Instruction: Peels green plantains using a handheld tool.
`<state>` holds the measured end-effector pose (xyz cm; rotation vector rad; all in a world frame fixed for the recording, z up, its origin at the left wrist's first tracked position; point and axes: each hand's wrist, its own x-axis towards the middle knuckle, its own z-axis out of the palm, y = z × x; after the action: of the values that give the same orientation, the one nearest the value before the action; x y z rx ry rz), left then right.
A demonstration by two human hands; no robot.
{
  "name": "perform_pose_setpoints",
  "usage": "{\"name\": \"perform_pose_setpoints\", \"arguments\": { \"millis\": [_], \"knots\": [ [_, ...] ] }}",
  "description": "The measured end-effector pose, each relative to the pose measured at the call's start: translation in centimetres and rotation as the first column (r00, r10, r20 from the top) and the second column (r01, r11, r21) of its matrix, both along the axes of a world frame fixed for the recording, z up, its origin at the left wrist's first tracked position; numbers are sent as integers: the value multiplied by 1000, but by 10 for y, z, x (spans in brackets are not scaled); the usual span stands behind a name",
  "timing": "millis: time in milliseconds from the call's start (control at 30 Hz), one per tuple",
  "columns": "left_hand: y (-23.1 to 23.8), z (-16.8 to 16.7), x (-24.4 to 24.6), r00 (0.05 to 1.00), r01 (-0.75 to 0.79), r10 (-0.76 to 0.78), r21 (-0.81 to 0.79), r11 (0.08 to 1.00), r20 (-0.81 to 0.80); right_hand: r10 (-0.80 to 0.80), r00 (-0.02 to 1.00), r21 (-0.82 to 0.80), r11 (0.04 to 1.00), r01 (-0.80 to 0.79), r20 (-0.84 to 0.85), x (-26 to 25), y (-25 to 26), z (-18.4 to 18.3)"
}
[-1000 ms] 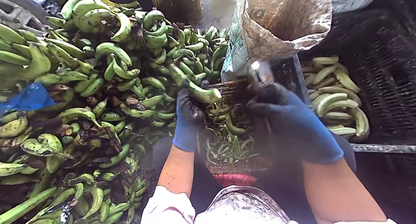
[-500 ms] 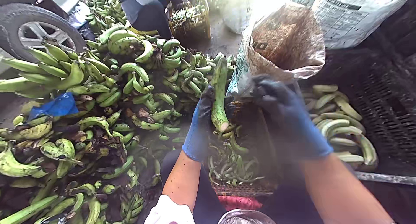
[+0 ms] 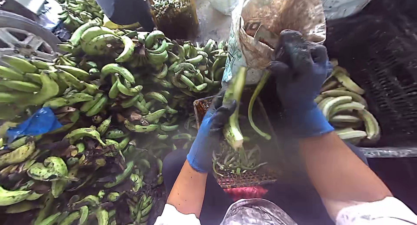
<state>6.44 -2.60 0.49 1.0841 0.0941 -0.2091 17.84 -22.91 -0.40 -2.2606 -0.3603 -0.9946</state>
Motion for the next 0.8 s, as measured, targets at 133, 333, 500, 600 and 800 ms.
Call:
{"name": "perform_pose_setpoints", "arguments": {
  "millis": [133, 333, 500, 600, 800],
  "knots": [
    [18, 3, 9, 960, -252, 238, 80, 965, 151, 316, 930, -32, 944, -327, -185, -62, 10, -5],
    [8, 1, -8, 965, -205, 184, 95, 974, 187, 330, 938, -57, 940, -337, -105, -58, 19, -6],
    [2, -10, 1, 996, 61, -67, 89, 994, 61, 42, 970, 3, 999, -42, -241, -23, 2, 3],
    [-8, -2, 9, 897, -369, 328, 91, 925, 296, 193, 976, -43, 979, -198, -100, -72, 16, -12],
    [-7, 0, -8, 897, -311, 259, 95, 946, 359, 374, 926, -57, 925, -376, -47, -53, 13, 0]
  ]
}}
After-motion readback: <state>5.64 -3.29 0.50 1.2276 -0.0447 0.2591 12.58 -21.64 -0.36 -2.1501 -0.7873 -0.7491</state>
